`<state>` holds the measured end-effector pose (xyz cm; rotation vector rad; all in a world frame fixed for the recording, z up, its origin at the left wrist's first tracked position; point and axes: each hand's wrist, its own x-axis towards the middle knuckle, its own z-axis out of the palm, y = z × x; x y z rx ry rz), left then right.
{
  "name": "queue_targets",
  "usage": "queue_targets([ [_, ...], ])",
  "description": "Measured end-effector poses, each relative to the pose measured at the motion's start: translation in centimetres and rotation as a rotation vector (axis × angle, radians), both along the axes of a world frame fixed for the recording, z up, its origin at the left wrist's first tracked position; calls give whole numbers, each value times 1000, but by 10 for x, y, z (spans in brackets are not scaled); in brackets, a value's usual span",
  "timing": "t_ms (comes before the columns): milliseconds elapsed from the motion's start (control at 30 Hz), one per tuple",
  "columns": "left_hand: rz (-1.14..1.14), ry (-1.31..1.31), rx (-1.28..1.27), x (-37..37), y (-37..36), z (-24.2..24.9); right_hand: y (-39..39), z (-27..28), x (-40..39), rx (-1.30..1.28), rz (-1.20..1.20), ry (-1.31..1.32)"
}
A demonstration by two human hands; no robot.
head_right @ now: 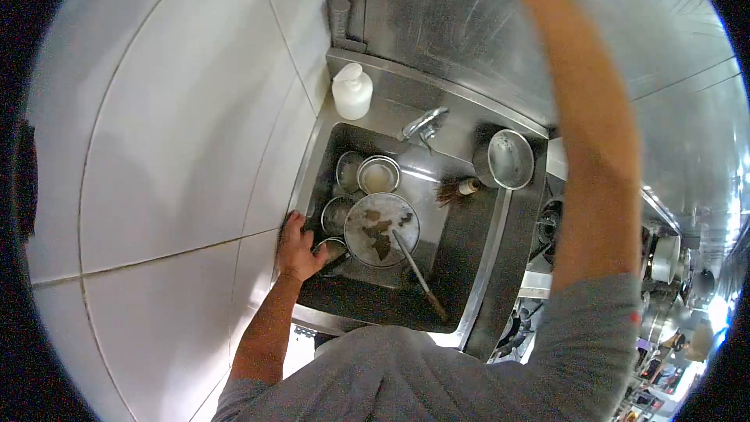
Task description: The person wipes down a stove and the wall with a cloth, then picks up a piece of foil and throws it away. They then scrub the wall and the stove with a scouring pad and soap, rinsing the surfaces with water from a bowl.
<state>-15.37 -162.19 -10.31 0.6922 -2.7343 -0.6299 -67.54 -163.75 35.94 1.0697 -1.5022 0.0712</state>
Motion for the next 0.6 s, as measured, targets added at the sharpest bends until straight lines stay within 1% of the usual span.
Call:
queue_targets([
  [33,6,-2,-4,0,0,0,5,-60,15,301,-56,-255],
  [67,9,-4,-11,0,-1,0,13,-116,25,600,-101,-413],
  [100,-5,-1,-34,0,-2,1,27,-167,25,826,-51,-371],
  [167,-17,0,-60,-1,-3,-1,75,-241,-15,881,236,-86],
  [233,-39,-12,-66,3,2,-4,129,-264,-21,884,189,-256],
  [267,-26,0,-85,4,2,-7,167,-274,-23,887,163,-277],
  [333,-29,38,-108,-14,5,-5,232,-285,-34,844,-22,-660],
  [367,71,24,-115,-30,15,5,255,-294,-36,837,-42,-656],
  [400,170,-2,-115,-40,33,13,279,-309,-32,542,-193,-866],
  [433,159,57,-22,-65,53,9,298,-324,-29,233,-339,-1059],
  [500,-200,38,368,-141,87,11,288,-347,-20,64,-393,-1138],
  [533,-347,87,429,-185,113,27,272,-371,-19,101,-360,-1046],
  [567,-416,149,482,-229,138,30,234,-335,15,97,-321,-1157],
  [600,-404,148,607,-276,160,43,218,-329,22,114,-99,-1179],
])
